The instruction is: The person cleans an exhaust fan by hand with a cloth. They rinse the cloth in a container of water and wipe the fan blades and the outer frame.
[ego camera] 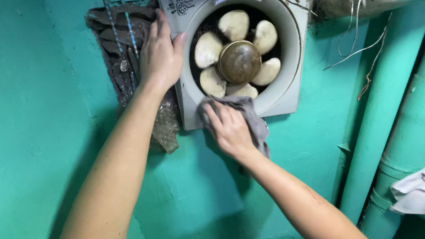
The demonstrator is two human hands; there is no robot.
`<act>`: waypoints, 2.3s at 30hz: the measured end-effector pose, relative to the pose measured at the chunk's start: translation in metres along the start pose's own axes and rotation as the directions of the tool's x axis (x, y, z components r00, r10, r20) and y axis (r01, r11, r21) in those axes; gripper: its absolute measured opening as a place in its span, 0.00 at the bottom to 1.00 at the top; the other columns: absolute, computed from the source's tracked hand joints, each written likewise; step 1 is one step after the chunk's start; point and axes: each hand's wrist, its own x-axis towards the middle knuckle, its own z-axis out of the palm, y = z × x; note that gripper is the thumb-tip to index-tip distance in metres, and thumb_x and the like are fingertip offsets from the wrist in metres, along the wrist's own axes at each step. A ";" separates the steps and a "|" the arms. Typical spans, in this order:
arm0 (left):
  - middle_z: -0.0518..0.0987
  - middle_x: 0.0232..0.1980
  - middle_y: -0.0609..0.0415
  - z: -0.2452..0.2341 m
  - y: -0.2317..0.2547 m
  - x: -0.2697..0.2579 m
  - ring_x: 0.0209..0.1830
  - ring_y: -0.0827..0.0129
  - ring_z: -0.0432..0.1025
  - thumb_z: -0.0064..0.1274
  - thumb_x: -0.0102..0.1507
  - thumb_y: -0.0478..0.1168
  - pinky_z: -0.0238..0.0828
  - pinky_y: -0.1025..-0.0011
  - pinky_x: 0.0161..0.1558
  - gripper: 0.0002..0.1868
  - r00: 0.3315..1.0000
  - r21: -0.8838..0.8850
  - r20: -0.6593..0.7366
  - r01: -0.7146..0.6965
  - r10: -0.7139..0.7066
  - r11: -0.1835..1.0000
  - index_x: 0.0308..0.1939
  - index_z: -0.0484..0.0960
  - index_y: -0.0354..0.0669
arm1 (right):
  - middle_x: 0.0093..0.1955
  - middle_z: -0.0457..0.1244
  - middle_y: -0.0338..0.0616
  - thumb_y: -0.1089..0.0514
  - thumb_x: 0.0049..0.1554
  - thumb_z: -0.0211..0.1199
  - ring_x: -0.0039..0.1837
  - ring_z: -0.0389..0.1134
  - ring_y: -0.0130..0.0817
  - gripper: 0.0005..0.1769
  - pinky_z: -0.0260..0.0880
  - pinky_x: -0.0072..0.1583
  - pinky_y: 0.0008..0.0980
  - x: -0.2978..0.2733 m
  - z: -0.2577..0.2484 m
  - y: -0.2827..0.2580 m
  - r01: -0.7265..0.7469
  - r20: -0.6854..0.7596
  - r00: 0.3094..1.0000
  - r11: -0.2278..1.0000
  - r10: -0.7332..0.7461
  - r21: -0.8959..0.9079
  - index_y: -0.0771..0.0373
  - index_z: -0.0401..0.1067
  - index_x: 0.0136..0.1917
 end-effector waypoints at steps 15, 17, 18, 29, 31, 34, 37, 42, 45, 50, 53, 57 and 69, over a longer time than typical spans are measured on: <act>0.74 0.56 0.43 0.005 0.004 -0.013 0.57 0.46 0.70 0.64 0.66 0.43 0.64 0.54 0.63 0.36 0.980 0.035 -0.182 -0.077 0.082 0.996 0.74 0.66 0.32 | 0.70 0.59 0.63 0.48 0.60 0.65 0.66 0.64 0.57 0.36 0.67 0.63 0.48 0.058 0.040 -0.045 -0.198 -0.131 0.969 0.975 0.210 0.103 0.68 0.60 0.74; 0.74 0.54 0.44 0.007 0.005 -0.018 0.56 0.50 0.71 0.64 0.66 0.41 0.56 0.48 0.69 0.35 0.966 0.069 -0.228 -0.107 0.120 0.992 0.73 0.68 0.32 | 0.70 0.59 0.62 0.49 0.59 0.66 0.66 0.65 0.56 0.35 0.67 0.63 0.48 0.046 0.033 -0.039 -0.156 -0.108 0.980 0.983 0.166 0.097 0.67 0.61 0.73; 0.75 0.54 0.45 0.009 0.007 -0.021 0.56 0.51 0.72 0.64 0.66 0.41 0.52 0.45 0.73 0.35 0.958 0.083 -0.251 -0.121 0.138 0.989 0.73 0.69 0.32 | 0.69 0.60 0.61 0.50 0.59 0.66 0.66 0.65 0.56 0.35 0.66 0.63 0.48 0.036 0.026 -0.034 -0.132 -0.092 0.986 0.987 0.140 0.087 0.67 0.61 0.73; 0.66 0.72 0.38 0.015 0.023 -0.065 0.73 0.48 0.59 0.59 0.67 0.35 0.41 0.42 0.78 0.31 0.945 0.228 -0.217 -0.196 0.246 0.954 0.74 0.70 0.38 | 0.64 0.64 0.53 0.60 0.66 0.54 0.65 0.66 0.49 0.19 0.66 0.66 0.40 -0.041 -0.036 0.009 -0.275 -0.027 0.954 0.911 0.297 0.306 0.66 0.66 0.69; 0.64 0.75 0.39 0.021 0.031 -0.074 0.77 0.48 0.57 0.60 0.66 0.39 0.41 0.43 0.79 0.30 0.935 0.192 -0.173 -0.277 0.310 0.942 0.72 0.71 0.40 | 0.60 0.64 0.51 0.59 0.70 0.49 0.62 0.67 0.43 0.17 0.66 0.65 0.35 -0.051 -0.040 0.012 -0.465 0.053 0.860 0.735 0.508 0.494 0.67 0.67 0.68; 0.63 0.76 0.46 0.031 0.042 -0.079 0.78 0.49 0.56 0.65 0.64 0.48 0.44 0.44 0.80 0.34 0.922 0.046 -0.082 -0.375 0.378 0.926 0.70 0.71 0.41 | 0.60 0.63 0.46 0.56 0.73 0.45 0.62 0.61 0.32 0.19 0.62 0.65 0.31 -0.054 -0.037 0.018 -0.481 0.092 0.718 0.396 0.690 0.782 0.69 0.67 0.69; 0.62 0.76 0.48 0.034 0.050 -0.068 0.78 0.49 0.54 0.72 0.57 0.55 0.45 0.45 0.79 0.46 0.929 -0.063 -0.038 -0.370 0.368 0.927 0.73 0.69 0.40 | 0.67 0.62 0.42 0.55 0.72 0.43 0.68 0.61 0.28 0.21 0.60 0.71 0.29 -0.043 -0.046 0.026 -0.352 -0.065 0.677 0.401 0.733 0.846 0.68 0.62 0.72; 0.59 0.77 0.48 0.032 0.055 -0.052 0.78 0.49 0.50 0.77 0.43 0.56 0.47 0.44 0.77 0.56 0.909 0.007 0.021 -0.416 0.416 0.909 0.72 0.71 0.46 | 0.77 0.56 0.51 0.57 0.74 0.45 0.79 0.56 0.40 0.23 0.50 0.80 0.32 0.001 -0.054 0.045 -0.256 -0.286 0.800 0.732 0.527 0.632 0.70 0.59 0.77; 0.60 0.76 0.49 0.036 0.056 -0.046 0.75 0.40 0.52 0.78 0.41 0.55 0.50 0.46 0.72 0.55 0.903 0.036 -0.023 -0.427 0.428 0.903 0.70 0.72 0.50 | 0.81 0.52 0.57 0.59 0.74 0.46 0.84 0.52 0.50 0.24 0.46 0.83 0.37 0.028 -0.047 0.059 -0.206 -0.327 0.870 0.874 0.370 0.441 0.70 0.57 0.79; 0.61 0.77 0.51 0.040 0.052 -0.044 0.70 0.51 0.64 0.77 0.44 0.53 0.54 0.50 0.73 0.53 0.913 -0.016 0.003 -0.407 0.408 0.913 0.71 0.71 0.50 | 0.82 0.53 0.57 0.56 0.74 0.46 0.84 0.54 0.51 0.24 0.52 0.82 0.41 0.065 -0.017 0.085 -0.254 -0.286 0.878 0.880 0.384 0.401 0.67 0.57 0.79; 0.60 0.78 0.52 0.041 0.052 -0.045 0.65 0.55 0.68 0.77 0.45 0.52 0.55 0.51 0.74 0.52 0.923 -0.030 0.034 -0.383 0.383 0.923 0.72 0.71 0.51 | 0.82 0.52 0.57 0.54 0.74 0.44 0.84 0.53 0.54 0.25 0.52 0.82 0.43 0.073 0.002 0.086 -0.309 -0.290 0.858 0.876 0.425 0.370 0.67 0.56 0.80; 0.61 0.76 0.53 0.040 0.052 -0.045 0.69 0.57 0.68 0.77 0.45 0.50 0.57 0.52 0.73 0.52 0.907 0.012 -0.022 -0.421 0.421 0.907 0.71 0.71 0.50 | 0.84 0.49 0.60 0.52 0.75 0.41 0.85 0.50 0.56 0.26 0.50 0.82 0.45 0.071 0.008 0.080 -0.294 -0.327 0.859 0.902 0.394 0.316 0.66 0.57 0.80; 0.61 0.77 0.54 0.034 0.055 -0.045 0.63 0.59 0.72 0.76 0.46 0.50 0.57 0.52 0.72 0.51 0.922 -0.025 0.045 -0.383 0.384 0.923 0.71 0.70 0.50 | 0.83 0.51 0.57 0.54 0.74 0.47 0.83 0.53 0.56 0.24 0.52 0.81 0.46 0.062 0.007 0.075 -0.253 -0.344 0.885 0.944 0.314 0.211 0.64 0.61 0.79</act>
